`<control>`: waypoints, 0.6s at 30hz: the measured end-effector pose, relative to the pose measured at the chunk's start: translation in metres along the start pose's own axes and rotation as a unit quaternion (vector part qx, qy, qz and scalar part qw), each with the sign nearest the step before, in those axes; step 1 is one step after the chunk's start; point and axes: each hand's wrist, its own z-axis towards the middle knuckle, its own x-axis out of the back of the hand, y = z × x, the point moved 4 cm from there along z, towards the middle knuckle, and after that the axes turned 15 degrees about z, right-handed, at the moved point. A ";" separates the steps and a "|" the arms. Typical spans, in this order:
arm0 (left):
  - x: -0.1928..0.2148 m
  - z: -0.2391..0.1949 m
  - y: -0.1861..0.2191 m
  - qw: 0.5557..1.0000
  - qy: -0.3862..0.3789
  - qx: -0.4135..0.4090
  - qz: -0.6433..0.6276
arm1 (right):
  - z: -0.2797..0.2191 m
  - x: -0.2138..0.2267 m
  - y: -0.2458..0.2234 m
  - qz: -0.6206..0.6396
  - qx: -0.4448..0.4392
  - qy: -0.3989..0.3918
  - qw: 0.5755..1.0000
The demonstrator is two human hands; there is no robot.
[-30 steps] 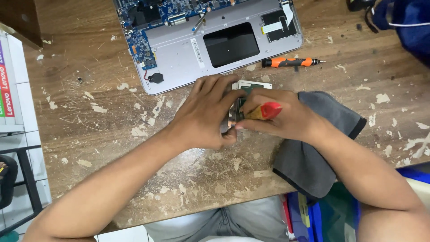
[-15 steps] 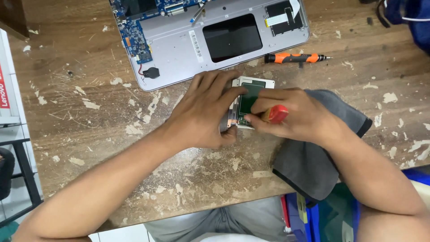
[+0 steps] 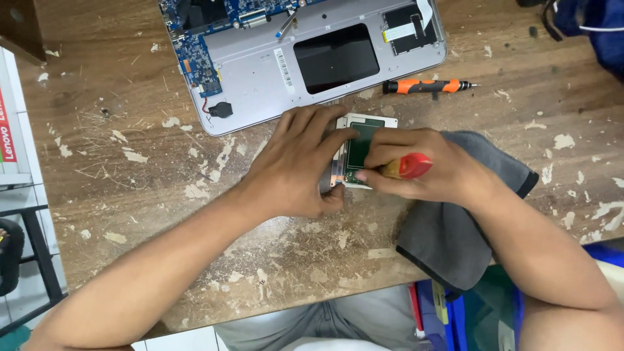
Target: The person cleans a small green circuit board using a black cloth and then a red-handled brush. The person wipes the board's surface and edges repeatedly, then uses the brush to sweep dust from the board and surrounding area. A disassembled laptop chassis is visible on the table.
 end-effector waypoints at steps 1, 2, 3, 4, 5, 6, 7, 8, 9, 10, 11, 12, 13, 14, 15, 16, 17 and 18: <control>0.001 0.001 0.001 1.000 -0.001 -0.003 0.000 | 0.000 0.000 0.004 -0.001 0.000 0.003 1.000; 0.002 0.002 0.001 1.000 -0.010 -0.001 0.003 | 0.001 -0.001 0.006 0.025 0.010 0.003 1.000; 0.004 0.002 0.000 1.000 -0.018 0.003 0.009 | 0.003 -0.001 0.007 0.050 0.023 0.004 0.998; 0.002 0.001 0.001 1.000 -0.017 0.001 0.012 | 0.004 -0.003 0.008 0.049 0.026 0.006 0.998; 0.002 0.001 0.000 1.000 -0.013 0.001 0.010 | 0.005 -0.004 0.009 0.051 0.017 0.013 0.998; 0.002 0.001 0.000 1.000 -0.008 0.002 0.008 | 0.007 -0.004 0.009 0.053 0.008 0.021 0.998; 0.004 0.000 0.001 1.000 -0.005 -0.001 0.016 | 0.007 -0.001 0.012 0.050 0.015 0.024 0.998; 0.006 0.000 0.002 1.000 -0.011 0.001 0.012 | 0.008 0.002 0.016 0.050 0.017 0.043 0.998; 0.008 -0.001 0.004 1.000 -0.020 0.001 0.006 | 0.007 0.005 0.019 0.050 0.015 0.066 0.996; 0.005 -0.002 0.002 1.000 -0.020 -0.005 0.011 | 0.005 0.007 0.022 0.048 0.019 0.071 0.996; 0.003 -0.002 0.001 1.000 -0.002 -0.009 0.007 | 0.003 0.011 0.027 0.052 -0.010 0.092 0.994; 0.001 -0.002 0.000 1.000 0.015 -0.014 0.003 | 0.000 0.014 0.033 0.057 -0.039 0.114 0.991; 0.001 -0.001 -0.001 1.000 0.016 -0.019 0.006 | 0.003 0.018 0.030 0.053 -0.036 0.118 0.991; 0.002 -0.001 -0.003 0.999 0.024 -0.019 0.010 | 0.007 0.019 0.028 0.037 -0.040 0.092 0.994; 0.000 -0.003 -0.002 0.999 0.029 -0.016 0.008 | 0.008 0.017 0.026 0.022 -0.049 0.063 0.997; 0.000 -0.007 0.002 0.999 0.028 -0.018 0.006 | 0.003 0.013 0.030 0.021 -0.051 0.065 0.996; 0.003 -0.007 0.002 1.000 0.022 -0.011 -0.004 | 0.004 0.012 0.033 0.036 -0.036 0.074 0.996; 0.005 -0.006 0.002 1.000 0.015 -0.005 -0.015 | 0.004 0.012 0.036 0.052 -0.021 0.082 0.995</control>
